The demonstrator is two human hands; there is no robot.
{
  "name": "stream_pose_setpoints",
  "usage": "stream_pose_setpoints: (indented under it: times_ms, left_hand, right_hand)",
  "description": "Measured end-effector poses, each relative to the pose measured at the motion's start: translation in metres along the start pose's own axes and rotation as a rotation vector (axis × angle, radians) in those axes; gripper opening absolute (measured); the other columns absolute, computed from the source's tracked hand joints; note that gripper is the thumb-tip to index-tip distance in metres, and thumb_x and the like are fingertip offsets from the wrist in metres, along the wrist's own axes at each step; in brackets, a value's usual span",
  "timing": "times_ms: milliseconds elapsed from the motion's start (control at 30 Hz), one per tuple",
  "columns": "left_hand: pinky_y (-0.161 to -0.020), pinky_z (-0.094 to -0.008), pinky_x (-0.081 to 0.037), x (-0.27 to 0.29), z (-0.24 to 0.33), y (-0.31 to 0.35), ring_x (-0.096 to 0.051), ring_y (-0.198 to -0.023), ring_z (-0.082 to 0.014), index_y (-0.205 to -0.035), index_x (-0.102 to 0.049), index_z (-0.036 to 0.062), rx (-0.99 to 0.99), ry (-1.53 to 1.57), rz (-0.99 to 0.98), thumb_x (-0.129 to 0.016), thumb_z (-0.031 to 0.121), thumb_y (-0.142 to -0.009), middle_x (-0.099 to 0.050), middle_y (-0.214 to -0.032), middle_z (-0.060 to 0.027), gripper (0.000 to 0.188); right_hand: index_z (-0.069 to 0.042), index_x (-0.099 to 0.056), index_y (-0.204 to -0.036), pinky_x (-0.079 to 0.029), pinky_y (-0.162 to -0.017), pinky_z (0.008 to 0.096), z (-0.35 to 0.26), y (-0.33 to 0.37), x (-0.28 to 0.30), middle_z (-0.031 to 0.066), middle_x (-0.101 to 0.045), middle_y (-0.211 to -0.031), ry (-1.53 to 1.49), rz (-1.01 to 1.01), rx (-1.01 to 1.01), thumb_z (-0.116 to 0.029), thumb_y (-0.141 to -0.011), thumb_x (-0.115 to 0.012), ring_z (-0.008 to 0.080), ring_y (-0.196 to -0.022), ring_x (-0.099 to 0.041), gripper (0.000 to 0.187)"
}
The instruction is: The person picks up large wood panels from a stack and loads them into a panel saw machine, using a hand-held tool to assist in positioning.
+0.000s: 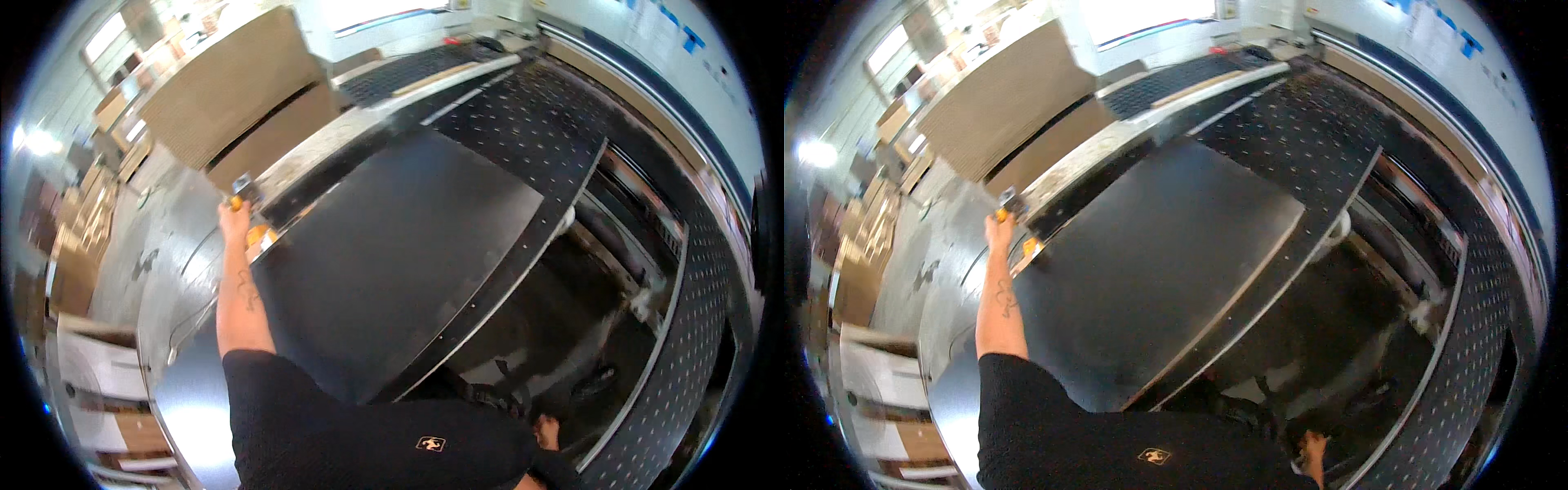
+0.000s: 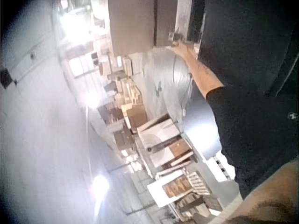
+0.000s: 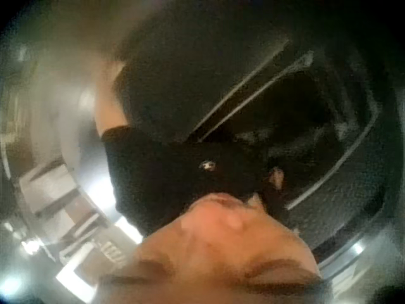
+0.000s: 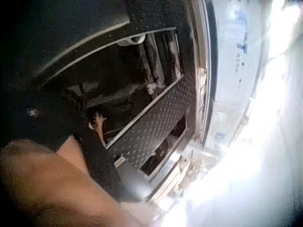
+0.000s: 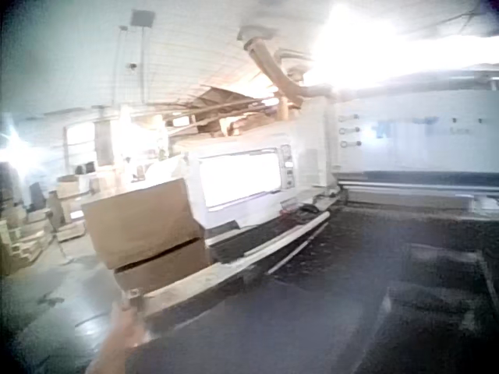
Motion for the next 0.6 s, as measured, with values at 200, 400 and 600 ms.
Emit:
stream_pose_setpoints:
  times_ms: [200,400,600]
  left_hand:
    - [-0.086,-0.0409,-0.050,0.020,-0.046,-0.037,-0.063,-0.099,-0.0325,-0.116,-0.058,0.0020,-0.327,0.033,0.319,-0.064,0.026,-0.089,-0.066,-0.106,-0.0145,0.037]
    - [-0.083,-0.0309,-0.050,0.138,0.150,0.007,-0.062,-0.095,-0.0188,-0.122,-0.058,0.0018,-0.408,0.595,0.075,-0.058,0.030,-0.098,-0.065,-0.104,-0.0076,0.037]
    - [-0.079,-0.0327,-0.053,0.087,0.374,0.202,-0.064,-0.083,-0.0203,-0.125,-0.060,0.0050,-1.056,0.249,-0.645,-0.062,0.015,-0.094,-0.068,-0.096,-0.0088,0.033]
  right_hand:
    - [0.002,-0.061,-0.108,-0.048,-0.062,0.0327,-0.109,-0.016,-0.029,0.0103,-0.066,-0.090,0.258,0.178,0.216,-0.024,-0.092,-0.062,0.0175,-0.072,-0.061,0.031]
    - [0.006,-0.060,-0.111,-0.046,-0.057,0.0340,-0.054,-0.065,-0.026,0.0092,-0.064,-0.084,0.377,0.128,0.194,-0.024,-0.090,-0.066,0.0167,-0.068,-0.058,0.037]
    - [0.003,-0.061,-0.115,-0.046,-0.058,0.0339,-0.113,-0.067,-0.021,0.0099,-0.065,-0.088,0.436,0.071,0.021,-0.024,-0.090,-0.066,0.0167,-0.069,-0.058,0.037]
Point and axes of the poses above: each hand's wrist, its own y-axis away from the middle knuckle, its own x-axis out of the back of the hand, z = x × y, the point moved 2 cm from there along -y, towards the middle knuckle
